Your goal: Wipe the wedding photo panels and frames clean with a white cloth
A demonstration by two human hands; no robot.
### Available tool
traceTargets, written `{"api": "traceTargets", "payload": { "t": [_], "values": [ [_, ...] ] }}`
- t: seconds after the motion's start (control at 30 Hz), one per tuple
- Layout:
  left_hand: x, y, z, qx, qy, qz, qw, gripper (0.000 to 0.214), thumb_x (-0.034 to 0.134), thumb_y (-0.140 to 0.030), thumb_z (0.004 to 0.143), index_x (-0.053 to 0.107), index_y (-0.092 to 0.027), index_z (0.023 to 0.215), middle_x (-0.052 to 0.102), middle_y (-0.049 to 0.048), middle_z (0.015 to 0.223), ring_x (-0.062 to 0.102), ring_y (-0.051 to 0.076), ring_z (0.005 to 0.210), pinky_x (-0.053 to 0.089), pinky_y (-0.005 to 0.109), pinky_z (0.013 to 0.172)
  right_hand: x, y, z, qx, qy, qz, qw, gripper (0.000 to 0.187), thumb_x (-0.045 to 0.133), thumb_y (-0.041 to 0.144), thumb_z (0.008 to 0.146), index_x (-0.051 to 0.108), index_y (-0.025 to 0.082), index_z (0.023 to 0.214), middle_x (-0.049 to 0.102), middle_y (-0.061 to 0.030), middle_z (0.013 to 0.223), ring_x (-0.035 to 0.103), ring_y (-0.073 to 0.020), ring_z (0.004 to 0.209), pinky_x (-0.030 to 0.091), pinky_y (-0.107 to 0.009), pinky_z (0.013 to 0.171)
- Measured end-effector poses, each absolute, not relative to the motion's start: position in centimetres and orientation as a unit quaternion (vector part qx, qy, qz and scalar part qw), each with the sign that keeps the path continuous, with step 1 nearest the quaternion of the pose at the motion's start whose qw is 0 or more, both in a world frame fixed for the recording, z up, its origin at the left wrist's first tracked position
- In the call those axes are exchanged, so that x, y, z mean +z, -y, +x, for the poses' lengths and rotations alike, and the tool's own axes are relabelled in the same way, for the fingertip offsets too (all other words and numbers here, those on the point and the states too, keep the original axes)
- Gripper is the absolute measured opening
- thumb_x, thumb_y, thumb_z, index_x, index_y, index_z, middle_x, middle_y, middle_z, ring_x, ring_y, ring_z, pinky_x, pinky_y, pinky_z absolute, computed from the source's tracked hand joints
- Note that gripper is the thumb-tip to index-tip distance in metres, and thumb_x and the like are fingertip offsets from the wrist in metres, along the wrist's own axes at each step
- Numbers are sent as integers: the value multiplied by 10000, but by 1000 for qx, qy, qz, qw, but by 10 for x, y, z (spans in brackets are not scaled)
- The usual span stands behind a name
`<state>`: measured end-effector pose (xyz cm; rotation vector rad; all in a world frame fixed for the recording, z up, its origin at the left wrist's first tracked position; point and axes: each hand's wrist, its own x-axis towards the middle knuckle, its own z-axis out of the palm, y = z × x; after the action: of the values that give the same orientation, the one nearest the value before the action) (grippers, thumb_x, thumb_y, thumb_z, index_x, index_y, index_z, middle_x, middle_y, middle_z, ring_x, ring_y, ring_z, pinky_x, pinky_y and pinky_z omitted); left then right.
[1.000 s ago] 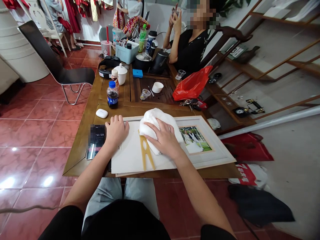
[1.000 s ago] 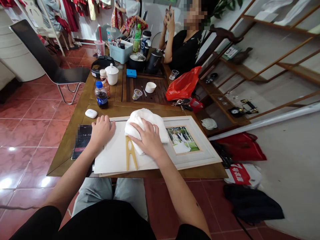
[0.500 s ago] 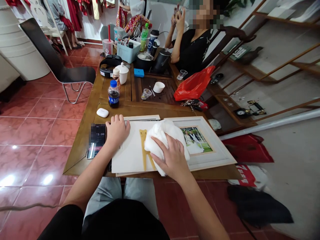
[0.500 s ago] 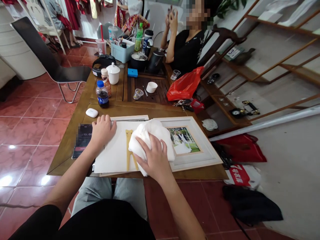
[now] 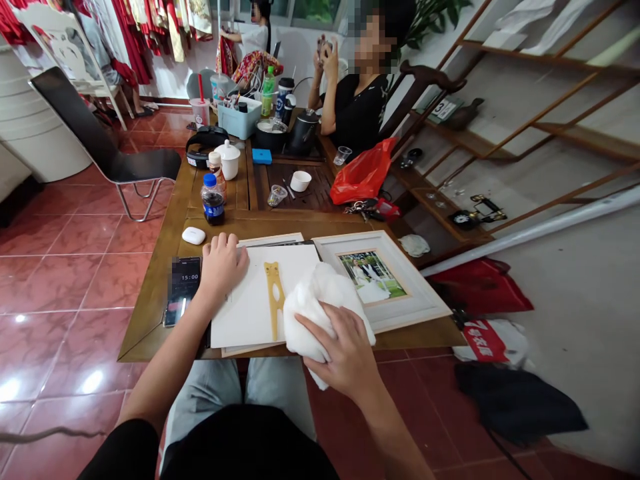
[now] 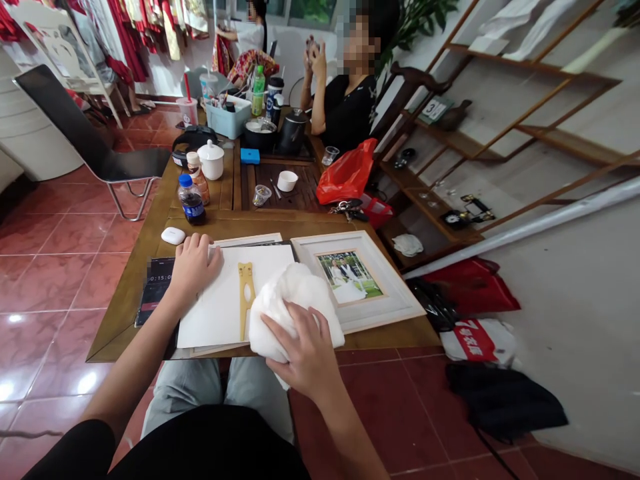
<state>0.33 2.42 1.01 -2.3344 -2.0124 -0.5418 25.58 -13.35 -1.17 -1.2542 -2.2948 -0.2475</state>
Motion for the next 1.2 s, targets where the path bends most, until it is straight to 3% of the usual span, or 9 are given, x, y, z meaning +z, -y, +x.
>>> {"api": "traceTargets", "payload": {
  "t": [0.17,0.3,0.43,0.53,0.67,0.87,1.07,1.2],
  "values": [
    [14,-8,-6,-171,605,-777,18,294,406,-330,1027,626,-160,1123,640,154,1134,583,333,1140,436,501,1035,-12,144,270,-60,776,-491,393,546,531,496,950,582,292,1453,507,-138,1353,575,-332,1158,521,-482,938],
    [12,20,-19,-189,607,-771,-26,316,445,-375,1020,607,-175,1203,608,160,1256,567,338,1206,459,510,1050,-5,147,293,-115,719,-514,453,594,541,545,927,588,260,1446,499,-157,1349,593,-356,1123,539,-492,895],
    [3,50,-31,-220,611,-758,-56,435,476,-423,1007,548,-160,1346,518,183,1426,507,353,1323,428,541,1131,4,126,328,-227,717,-534,387,574,620,480,917,585,256,1444,511,-177,1368,605,-369,1119,513,-506,939],
    [-4,67,-38,-232,647,-723,-66,516,495,-452,991,519,-135,1398,501,195,1428,494,373,1336,413,568,1153,3,96,356,-291,721,-551,304,543,657,438,919,609,237,1422,527,-197,1378,609,-375,1145,483,-499,978],
    [-14,78,-46,-239,668,-696,-105,570,492,-487,983,500,-139,1434,509,197,1416,503,378,1334,419,599,1151,-14,58,386,-258,739,-598,174,473,591,427,967,645,240,1398,557,-200,1401,607,-356,1132,444,-498,985],
    [-20,81,-51,-254,666,-690,-124,574,481,-517,979,557,-137,1402,491,198,1434,487,375,1359,408,605,1167,-48,32,404,-136,755,-633,108,453,500,427,981,650,246,1368,562,-179,1441,576,-341,1223,445,-510,991],
    [-17,81,-52,-261,664,-688,-132,561,490,-513,982,568,-164,1413,491,184,1444,464,370,1372,387,625,1178,-36,47,384,-95,731,-645,202,502,522,499,974,608,250,1401,503,-173,1534,510,-361,1373,365,-634,1118],
    [-20,81,-51,-271,661,-687,-133,569,504,-513,976,576,-162,1419,486,192,1451,443,378,1398,370,632,1193,-17,70,343,-45,739,-593,317,441,526,455,991,648,232,1351,622,-142,1366,588,-319,1278,441,-524,1104]
  ]
}}
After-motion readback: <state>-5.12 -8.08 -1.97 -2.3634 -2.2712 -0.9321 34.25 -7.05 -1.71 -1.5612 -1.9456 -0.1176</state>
